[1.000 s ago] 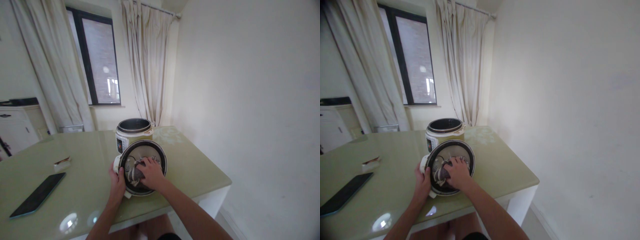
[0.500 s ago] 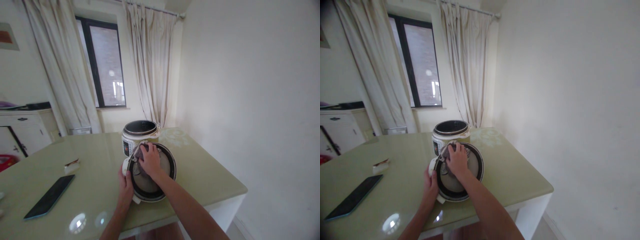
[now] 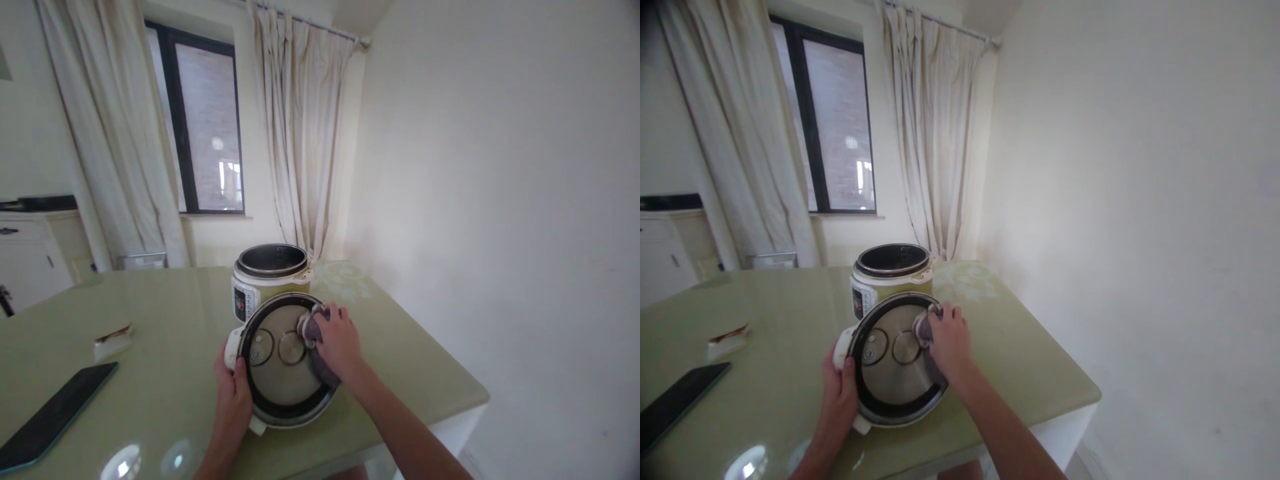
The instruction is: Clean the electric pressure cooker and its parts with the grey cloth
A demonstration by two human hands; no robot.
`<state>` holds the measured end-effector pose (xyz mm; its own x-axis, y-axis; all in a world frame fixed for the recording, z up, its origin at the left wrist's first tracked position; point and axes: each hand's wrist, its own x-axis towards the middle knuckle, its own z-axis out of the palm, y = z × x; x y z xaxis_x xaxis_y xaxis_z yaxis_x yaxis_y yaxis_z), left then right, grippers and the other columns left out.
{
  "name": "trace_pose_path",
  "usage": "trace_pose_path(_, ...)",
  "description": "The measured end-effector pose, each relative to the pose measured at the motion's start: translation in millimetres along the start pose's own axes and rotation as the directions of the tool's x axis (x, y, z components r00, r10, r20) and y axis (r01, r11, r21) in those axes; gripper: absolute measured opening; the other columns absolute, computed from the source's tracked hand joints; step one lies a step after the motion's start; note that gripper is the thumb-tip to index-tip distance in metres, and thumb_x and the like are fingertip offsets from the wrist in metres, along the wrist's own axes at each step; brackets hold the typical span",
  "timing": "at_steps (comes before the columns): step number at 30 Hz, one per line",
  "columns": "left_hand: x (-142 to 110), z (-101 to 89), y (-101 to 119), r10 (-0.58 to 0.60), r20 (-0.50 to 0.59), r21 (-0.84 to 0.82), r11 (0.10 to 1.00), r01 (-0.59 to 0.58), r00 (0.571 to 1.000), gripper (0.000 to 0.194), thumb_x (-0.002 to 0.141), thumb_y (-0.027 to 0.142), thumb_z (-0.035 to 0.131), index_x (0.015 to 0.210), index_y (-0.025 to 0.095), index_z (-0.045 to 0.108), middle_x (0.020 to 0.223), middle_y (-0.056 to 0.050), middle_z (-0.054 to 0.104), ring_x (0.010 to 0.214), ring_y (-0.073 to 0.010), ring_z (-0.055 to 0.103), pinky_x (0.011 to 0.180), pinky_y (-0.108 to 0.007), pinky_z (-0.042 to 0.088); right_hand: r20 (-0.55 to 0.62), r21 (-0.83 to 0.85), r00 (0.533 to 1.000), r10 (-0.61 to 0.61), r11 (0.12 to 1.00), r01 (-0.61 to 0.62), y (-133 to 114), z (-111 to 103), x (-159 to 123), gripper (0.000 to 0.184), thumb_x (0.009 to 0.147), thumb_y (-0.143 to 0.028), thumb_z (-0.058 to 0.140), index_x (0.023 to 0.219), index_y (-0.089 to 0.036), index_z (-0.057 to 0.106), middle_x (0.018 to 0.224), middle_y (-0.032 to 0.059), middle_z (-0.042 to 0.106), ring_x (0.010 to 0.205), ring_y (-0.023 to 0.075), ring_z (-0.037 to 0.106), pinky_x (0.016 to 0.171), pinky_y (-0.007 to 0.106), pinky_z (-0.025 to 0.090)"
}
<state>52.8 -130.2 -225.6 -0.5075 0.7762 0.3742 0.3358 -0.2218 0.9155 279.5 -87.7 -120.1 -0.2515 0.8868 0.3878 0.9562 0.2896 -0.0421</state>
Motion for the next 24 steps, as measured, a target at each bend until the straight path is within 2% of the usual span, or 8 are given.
trace_pose_path(5,-1.1,6.5,2.8,-0.091,-0.025,-0.145,0.986,0.086,0.996,0.073,0.103,0.064,0.041,0.16,0.019,0.041,0.156,-0.016,0.055,0.143,-0.0314,0.054,0.123,-0.048,0.044,0.176,0.184,0.967,-0.184,0.971,0.151,-13.7,19.7,-52.5,0.047,0.08,-0.048,0.082,0.121,-0.027,0.073,0.129,0.0116,0.06,0.123,0.0361,0.055,0.105,0.051,0.048)
trace_pose_path(9,0.4,10.8,-3.3,-0.122,-0.02,-0.212,0.971,0.115,0.992,0.079,0.103,0.073,0.032,0.158,0.018,0.043,0.155,-0.016,0.057,0.143,-0.0304,0.055,0.123,-0.047,0.043,0.145,0.436,0.936,-0.322,0.87,0.231,-46.5,29.3,-47.8,0.052,0.077,-0.044,0.083,0.126,-0.032,0.07,0.128,0.0057,0.061,0.118,0.0296,0.06,0.1,0.043,0.051)
trace_pose_path(11,0.7,11.4,-6.2,-0.101,-0.033,-0.249,0.964,0.09,0.994,0.083,0.103,0.075,0.027,0.158,0.015,0.043,0.153,-0.018,0.057,0.142,-0.0299,0.055,0.122,-0.045,0.044,0.05,0.555,0.965,-0.256,0.811,0.187,-69.4,34.0,-34.1,0.054,0.078,-0.037,0.081,0.131,-0.032,0.067,0.129,0.0045,0.062,0.119,0.0271,0.06,0.101,0.04,0.051)
trace_pose_path(13,-0.1,10.3,-6.9,-0.081,-0.046,-0.225,0.972,0.068,0.996,0.081,0.103,0.074,0.027,0.158,0.016,0.042,0.155,-0.018,0.055,0.144,-0.0292,0.053,0.124,-0.044,0.042,-0.059,0.649,0.993,-0.102,0.752,0.116,-92.4,38.5,-20.5,0.05,0.082,-0.028,0.077,0.131,-0.03,0.066,0.128,0.005,0.062,0.121,0.0254,0.059,0.106,0.039,0.049)
trace_pose_path(16,-2.5,5.2,-3.4,-0.081,-0.043,-0.138,0.988,0.074,0.996,0.075,0.105,0.07,0.029,0.16,0.02,0.04,0.159,-0.015,0.052,0.148,-0.0277,0.05,0.127,-0.045,0.038,-0.154,0.716,0.986,0.06,0.695,0.069,-113.7,44.3,-10.6,0.046,0.085,-0.021,0.074,0.13,-0.028,0.067,0.125,0.0058,0.064,0.121,0.0252,0.058,0.109,0.04,0.046)
trace_pose_path(18,-4.3,0.7,0.7,-0.105,-0.045,-0.111,0.989,0.099,0.993,0.075,0.105,0.069,0.028,0.162,0.021,0.037,0.159,-0.015,0.051,0.148,-0.0279,0.05,0.127,-0.046,0.038,-0.147,0.711,0.989,-0.01,0.694,0.113,-111.4,46.8,-13.4,0.048,0.083,-0.023,0.077,0.13,-0.029,0.068,0.126,0.0055,0.063,0.121,0.0255,0.058,0.11,0.04,0.046)
trace_pose_path(20,-6.1,-3.3,4.3,-0.123,-0.061,-0.091,0.989,0.117,0.99,0.077,0.105,0.069,0.027,0.163,0.02,0.035,0.159,-0.017,0.05,0.147,-0.0293,0.05,0.127,-0.048,0.039,-0.083,0.686,0.981,-0.176,0.704,0.185,-94.4,46.9,-21.1,0.052,0.081,-0.028,0.082,0.131,-0.031,0.07,0.128,0.0044,0.062,0.12,0.0254,0.059,0.108,0.039,0.048)
trace_pose_path(24,-8.8,-4.6,3.9,-0.098,-0.086,-0.039,0.995,0.095,0.991,0.078,0.105,0.068,0.031,0.165,0.018,0.033,0.162,-0.018,0.048,0.15,-0.0315,0.047,0.128,-0.052,0.036,0.115,0.541,0.893,-0.434,0.782,0.31,-38.6,33.0,-35.1,0.053,0.08,-0.038,0.086,0.131,-0.035,0.071,0.128,0.0033,0.063,0.118,0.0267,0.061,0.105,0.041,0.052)
